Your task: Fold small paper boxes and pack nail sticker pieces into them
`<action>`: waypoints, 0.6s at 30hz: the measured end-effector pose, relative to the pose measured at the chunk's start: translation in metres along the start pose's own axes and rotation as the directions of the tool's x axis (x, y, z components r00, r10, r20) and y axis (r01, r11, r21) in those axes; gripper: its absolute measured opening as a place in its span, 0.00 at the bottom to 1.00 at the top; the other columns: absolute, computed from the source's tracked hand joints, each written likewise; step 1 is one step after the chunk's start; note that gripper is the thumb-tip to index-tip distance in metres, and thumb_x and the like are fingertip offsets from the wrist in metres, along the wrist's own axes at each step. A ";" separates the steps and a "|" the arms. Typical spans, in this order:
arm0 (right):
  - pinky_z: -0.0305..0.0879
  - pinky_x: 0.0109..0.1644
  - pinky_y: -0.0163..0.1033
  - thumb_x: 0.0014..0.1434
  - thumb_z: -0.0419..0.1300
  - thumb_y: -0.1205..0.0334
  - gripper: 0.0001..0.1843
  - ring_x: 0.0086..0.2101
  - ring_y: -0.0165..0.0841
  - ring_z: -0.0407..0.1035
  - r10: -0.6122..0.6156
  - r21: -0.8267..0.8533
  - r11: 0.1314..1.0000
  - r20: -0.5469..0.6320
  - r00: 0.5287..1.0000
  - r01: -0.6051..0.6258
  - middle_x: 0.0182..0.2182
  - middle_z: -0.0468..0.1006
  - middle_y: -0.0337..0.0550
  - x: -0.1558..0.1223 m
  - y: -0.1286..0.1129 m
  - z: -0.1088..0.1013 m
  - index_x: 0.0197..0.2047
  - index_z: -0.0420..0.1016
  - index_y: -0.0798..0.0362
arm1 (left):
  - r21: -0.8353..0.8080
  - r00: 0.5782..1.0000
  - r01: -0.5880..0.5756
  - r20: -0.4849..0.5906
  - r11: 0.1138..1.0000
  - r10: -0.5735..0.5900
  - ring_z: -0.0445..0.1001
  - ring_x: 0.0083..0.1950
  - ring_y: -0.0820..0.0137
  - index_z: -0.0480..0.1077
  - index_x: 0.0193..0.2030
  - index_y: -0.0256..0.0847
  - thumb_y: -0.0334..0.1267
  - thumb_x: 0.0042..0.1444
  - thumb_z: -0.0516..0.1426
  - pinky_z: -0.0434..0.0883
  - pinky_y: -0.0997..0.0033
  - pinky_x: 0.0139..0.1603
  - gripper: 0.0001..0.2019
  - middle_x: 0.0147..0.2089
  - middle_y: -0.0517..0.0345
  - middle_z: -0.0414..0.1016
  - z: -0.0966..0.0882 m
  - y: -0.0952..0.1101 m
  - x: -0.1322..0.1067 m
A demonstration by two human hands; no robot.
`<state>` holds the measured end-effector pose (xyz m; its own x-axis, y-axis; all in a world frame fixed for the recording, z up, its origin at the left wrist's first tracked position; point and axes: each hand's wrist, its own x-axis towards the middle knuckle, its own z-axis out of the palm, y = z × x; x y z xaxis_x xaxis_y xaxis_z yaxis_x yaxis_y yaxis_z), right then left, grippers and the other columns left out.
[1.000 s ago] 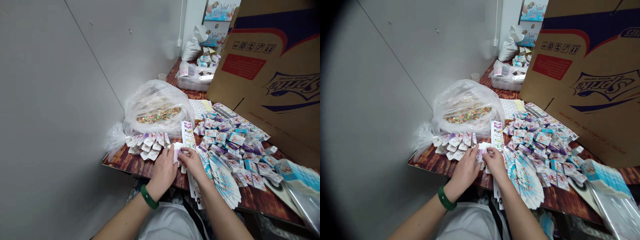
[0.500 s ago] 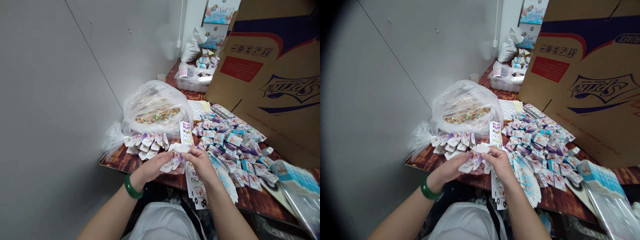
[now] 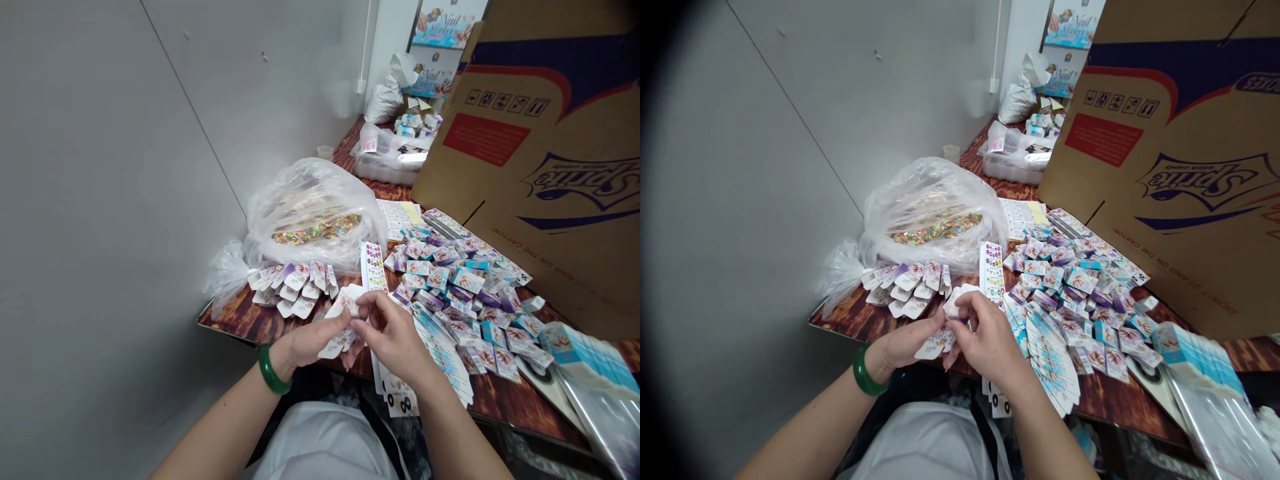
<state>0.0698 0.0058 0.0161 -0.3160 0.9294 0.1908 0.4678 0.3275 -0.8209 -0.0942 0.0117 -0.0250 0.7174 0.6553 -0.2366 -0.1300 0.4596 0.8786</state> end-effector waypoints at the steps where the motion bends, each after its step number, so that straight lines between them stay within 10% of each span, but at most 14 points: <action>1: 0.58 0.31 0.33 0.53 0.60 0.68 0.06 0.27 0.28 0.62 -0.003 -0.002 1.000 0.030 1.000 0.003 0.28 0.69 0.35 0.000 -0.001 -0.001 0.35 0.67 0.52 | -0.007 0.999 0.010 0.042 1.000 -0.010 0.68 0.24 0.73 0.70 0.27 0.33 0.69 0.49 0.47 0.65 0.74 0.27 0.34 0.22 0.55 0.69 -0.001 0.000 -0.001; 6: 0.59 0.36 0.35 0.54 0.59 0.71 0.04 0.32 0.30 0.65 -0.068 -0.015 0.997 0.127 0.990 0.071 0.29 0.71 0.37 -0.002 -0.007 -0.009 0.31 0.71 0.52 | 0.020 0.987 0.020 0.158 1.000 -0.023 0.71 0.26 0.69 0.72 0.27 0.33 0.64 0.38 0.61 0.67 0.72 0.28 0.29 0.24 0.54 0.73 -0.007 0.002 0.000; 15: 0.60 0.39 0.36 0.56 0.57 0.69 0.03 0.37 0.33 0.65 -0.065 -0.001 0.998 0.028 0.997 0.066 0.34 0.69 0.41 -0.002 0.003 -0.009 0.34 0.70 0.52 | 0.091 0.949 -0.145 -0.268 0.985 0.165 0.65 0.28 0.75 0.72 0.30 0.34 0.48 0.33 0.69 0.62 0.76 0.33 0.22 0.26 0.63 0.70 -0.002 0.006 0.012; 18: 0.59 0.35 0.35 0.57 0.56 0.67 0.02 0.33 0.32 0.66 0.033 0.015 0.999 0.043 0.999 -0.034 0.31 0.72 0.39 -0.001 0.011 -0.008 0.32 0.68 0.52 | 0.191 0.947 -0.140 -0.261 0.972 0.188 0.66 0.33 0.73 0.73 0.36 0.35 0.50 0.44 0.64 0.63 0.75 0.37 0.20 0.32 0.60 0.72 -0.003 0.009 0.010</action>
<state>0.0818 0.0097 0.0114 -0.3358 0.9315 0.1400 0.4654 0.2933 -0.8351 -0.0907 0.0245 -0.0207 0.4764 0.8631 -0.1674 -0.0963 0.2405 0.9659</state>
